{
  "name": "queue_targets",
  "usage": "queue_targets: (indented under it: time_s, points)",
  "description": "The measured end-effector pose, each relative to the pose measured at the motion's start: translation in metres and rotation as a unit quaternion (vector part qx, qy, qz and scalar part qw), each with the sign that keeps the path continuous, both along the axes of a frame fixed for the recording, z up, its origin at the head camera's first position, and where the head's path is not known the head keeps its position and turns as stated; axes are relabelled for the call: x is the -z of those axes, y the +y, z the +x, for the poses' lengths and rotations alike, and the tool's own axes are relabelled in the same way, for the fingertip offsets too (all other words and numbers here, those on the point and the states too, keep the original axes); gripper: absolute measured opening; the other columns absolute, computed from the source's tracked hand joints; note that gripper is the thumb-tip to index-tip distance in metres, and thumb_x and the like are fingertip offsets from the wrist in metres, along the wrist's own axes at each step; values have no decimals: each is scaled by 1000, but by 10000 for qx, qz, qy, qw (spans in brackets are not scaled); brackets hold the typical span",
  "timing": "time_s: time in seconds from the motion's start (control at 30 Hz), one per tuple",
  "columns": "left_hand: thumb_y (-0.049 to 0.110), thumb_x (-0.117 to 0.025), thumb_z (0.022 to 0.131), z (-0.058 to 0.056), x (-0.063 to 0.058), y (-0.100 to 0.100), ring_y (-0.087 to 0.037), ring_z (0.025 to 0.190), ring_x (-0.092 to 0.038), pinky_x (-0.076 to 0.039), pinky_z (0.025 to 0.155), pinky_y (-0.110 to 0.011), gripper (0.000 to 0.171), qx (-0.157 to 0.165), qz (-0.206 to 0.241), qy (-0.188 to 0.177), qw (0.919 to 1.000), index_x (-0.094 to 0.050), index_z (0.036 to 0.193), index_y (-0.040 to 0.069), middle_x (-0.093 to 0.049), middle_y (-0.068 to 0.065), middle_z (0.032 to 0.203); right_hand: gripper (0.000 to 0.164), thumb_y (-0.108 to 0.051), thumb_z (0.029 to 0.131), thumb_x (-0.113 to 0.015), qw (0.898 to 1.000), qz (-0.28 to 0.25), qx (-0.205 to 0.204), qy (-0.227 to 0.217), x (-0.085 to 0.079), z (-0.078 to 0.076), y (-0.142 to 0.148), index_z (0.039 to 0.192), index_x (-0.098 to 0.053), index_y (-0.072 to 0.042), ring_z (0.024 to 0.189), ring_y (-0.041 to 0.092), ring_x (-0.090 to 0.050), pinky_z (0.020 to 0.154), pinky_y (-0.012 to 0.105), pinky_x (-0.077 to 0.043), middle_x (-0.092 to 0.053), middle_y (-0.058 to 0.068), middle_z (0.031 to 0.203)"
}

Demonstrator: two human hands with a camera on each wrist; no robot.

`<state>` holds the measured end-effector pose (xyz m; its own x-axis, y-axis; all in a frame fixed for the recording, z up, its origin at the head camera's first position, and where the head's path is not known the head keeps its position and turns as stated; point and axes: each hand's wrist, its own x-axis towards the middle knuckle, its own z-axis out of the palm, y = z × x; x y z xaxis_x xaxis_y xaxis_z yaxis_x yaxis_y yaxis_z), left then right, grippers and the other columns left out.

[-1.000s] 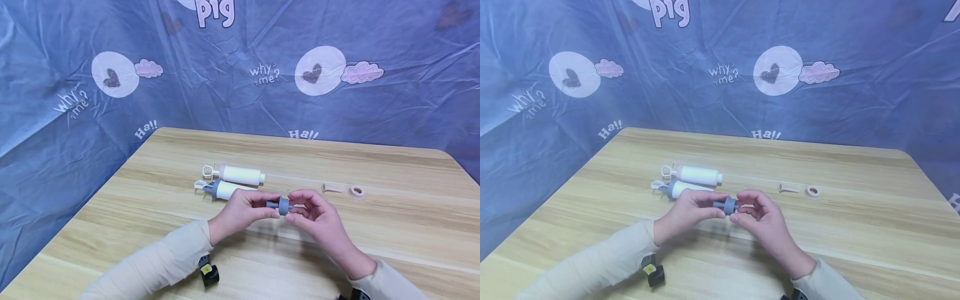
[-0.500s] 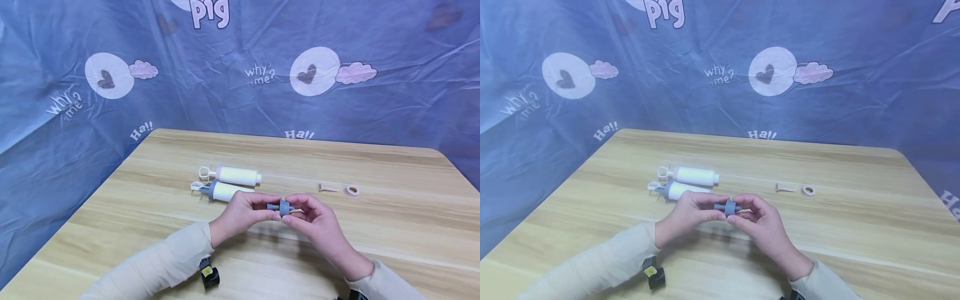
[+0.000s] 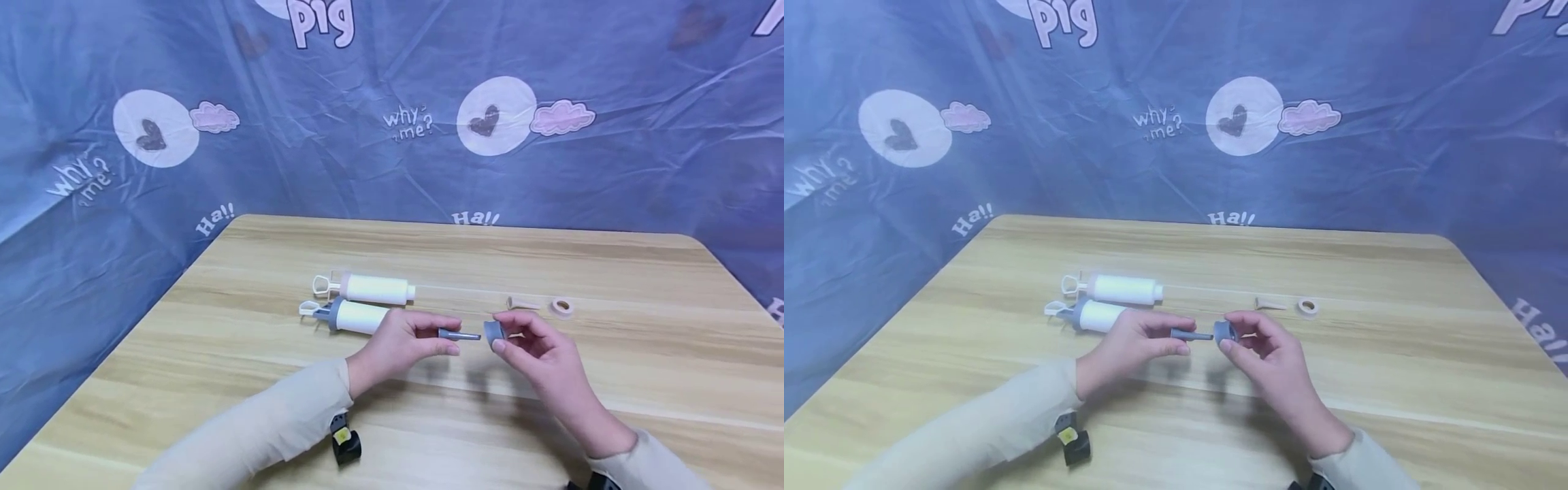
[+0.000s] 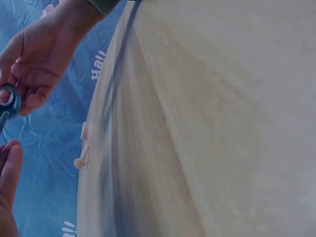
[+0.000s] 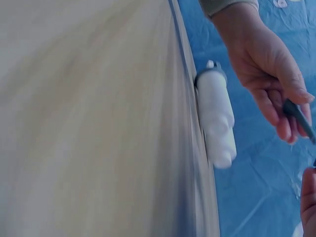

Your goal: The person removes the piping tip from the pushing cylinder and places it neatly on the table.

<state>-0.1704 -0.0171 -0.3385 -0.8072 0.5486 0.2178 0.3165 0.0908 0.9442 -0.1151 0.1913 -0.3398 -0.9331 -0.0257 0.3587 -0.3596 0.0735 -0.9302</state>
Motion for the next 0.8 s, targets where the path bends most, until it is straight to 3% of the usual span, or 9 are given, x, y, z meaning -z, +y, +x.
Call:
queue_targets:
  time_s: [0.13,0.23,0.43,0.63,0.8]
  points:
    - [9,-75,74,-7,5,11,-7,85,-66,-54,74,-22,37,-100,-123,-134,9998,-67,109,-1,-68,-12,106,30,10,80,-62,9994,155,304,9,-2,1,14,109,-61,3,77,6,-58,66,15,-50,-63,-2,95]
    - [10,-76,74,-10,8,23,-4,83,-66,-53,74,-21,38,-114,-115,-227,9996,-67,109,-1,-69,-12,105,31,10,80,-63,9963,567,643,65,-3,0,26,110,-61,5,78,6,-56,67,14,-48,-61,-3,97]
    - [16,-78,73,-12,15,44,2,77,-62,-52,70,-16,36,-192,-547,-107,9983,-70,105,4,-71,-4,99,32,9,78,-66,9794,1626,1176,231,-3,-4,48,109,-62,7,81,4,-53,70,11,-45,-58,-11,103]
    - [21,-78,74,-16,16,67,6,72,-58,-49,68,-13,33,-114,-949,65,9954,-72,103,8,-72,3,92,35,9,72,-70,9711,2184,893,365,4,-12,73,106,-65,4,81,0,-53,67,10,-43,-59,-21,103]
    - [20,-78,73,-20,21,83,7,71,-56,-48,66,-12,32,-165,-1038,130,9944,-72,102,9,-72,4,93,35,0,75,-73,9613,2632,804,-95,8,-17,90,108,-64,3,75,0,-53,60,15,-44,-56,-27,100]
